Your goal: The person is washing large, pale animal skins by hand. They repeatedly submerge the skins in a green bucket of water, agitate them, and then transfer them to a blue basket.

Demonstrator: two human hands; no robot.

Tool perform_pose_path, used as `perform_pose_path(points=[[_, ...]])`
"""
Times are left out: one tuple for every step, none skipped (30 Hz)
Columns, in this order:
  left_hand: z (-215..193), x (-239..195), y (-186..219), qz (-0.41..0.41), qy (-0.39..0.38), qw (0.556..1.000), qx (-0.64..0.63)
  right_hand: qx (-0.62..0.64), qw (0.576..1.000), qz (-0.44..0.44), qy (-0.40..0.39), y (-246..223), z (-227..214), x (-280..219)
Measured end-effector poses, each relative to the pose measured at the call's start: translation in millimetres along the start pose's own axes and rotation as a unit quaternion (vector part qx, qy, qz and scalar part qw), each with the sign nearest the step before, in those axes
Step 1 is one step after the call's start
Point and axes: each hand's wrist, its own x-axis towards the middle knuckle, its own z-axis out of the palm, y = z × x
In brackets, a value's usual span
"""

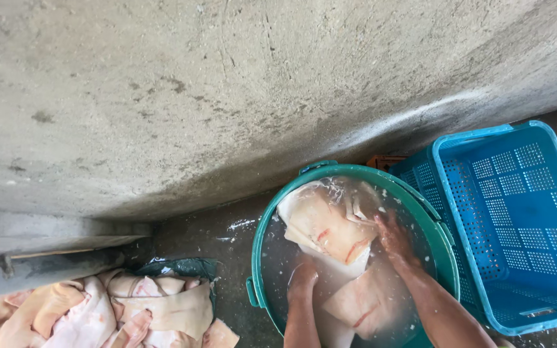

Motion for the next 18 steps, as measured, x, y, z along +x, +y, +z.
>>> perform_pose_path(points=[[-5.2,-0.7,5.4,0.007,0.006,1.0,-0.002,0.003,1.0,0.004,0.011,0.3,-0.8,4.7],[-11.6,-3.9,10.2,0.012,0.011,1.0,-0.006,0.005,1.0,0.008,0.022,0.6,-3.9,9.6],[-16.4,-13.4,13.2,0.018,0.01,1.0,-0.012,0.009,1.0,0.012,0.026,-1.1,-6.9,6.5],[-22.1,-24.7,17.9,0.023,0.008,1.0,-0.016,0.063,0.997,0.03,0.014,-2.0,-12.5,2.8],[-31.9,-35.6,23.7,0.03,0.007,0.999,-0.027,0.121,0.992,0.044,0.005,-5.6,-20.5,5.3],[-39.7,-48.6,31.1,0.04,0.001,0.998,-0.039,0.177,0.982,0.058,-0.005,-8.8,-30.9,6.0],[-57.7,-55.0,38.6,0.054,-0.003,0.998,-0.043,0.239,0.97,0.007,0.034,-19.2,-39.2,11.9],[-74.8,-60.7,45.8,0.079,0.002,0.995,-0.058,0.298,0.951,-0.045,0.073,-28.7,-49.0,16.2],[-75.8,-74.1,46.8,0.096,-0.012,0.992,-0.081,0.347,0.929,-0.087,0.098,-30.1,-57.4,-0.7],[-77.9,-84.0,45.4,0.134,-0.007,0.985,-0.105,0.262,0.955,-0.069,0.118,-35.4,-63.5,-16.3],[-82.0,-89.0,46.6,0.218,0.04,0.965,-0.14,0.175,0.972,-0.058,0.146,-44.0,-71.6,-20.5],[-82.9,-91.7,50.2,0.301,0.084,0.934,-0.173,0.088,0.98,-0.046,0.172,-51.5,-79.1,-25.6],[-72.8,-99.8,48.7,0.295,0.092,0.902,-0.301,0.085,0.978,-0.093,0.166,-55.6,-83.0,-40.9],[-63.3,-104.8,50.9,0.283,0.098,0.855,-0.424,0.082,0.974,-0.14,0.16,-58.7,-86.1,-55.3],[-64.8,-102.6,61.8,0.279,0.103,0.791,-0.534,0.08,0.965,-0.184,0.167,-62.7,-93.2,-54.6],[-65.2,-102.6,67.8,0.265,0.196,0.873,-0.359,0.125,0.957,-0.234,0.117,-65.4,-98.0,-52.2],[-56.2,-105.3,67.3,0.231,0.282,0.915,-0.172,0.168,0.942,-0.285,0.057,-63.3,-95.8,-54.5],[-48.0,-106.0,67.8,0.187,0.354,0.916,0.024,0.21,0.919,-0.334,-0.004,-58.8,-91.5,-53.3]])
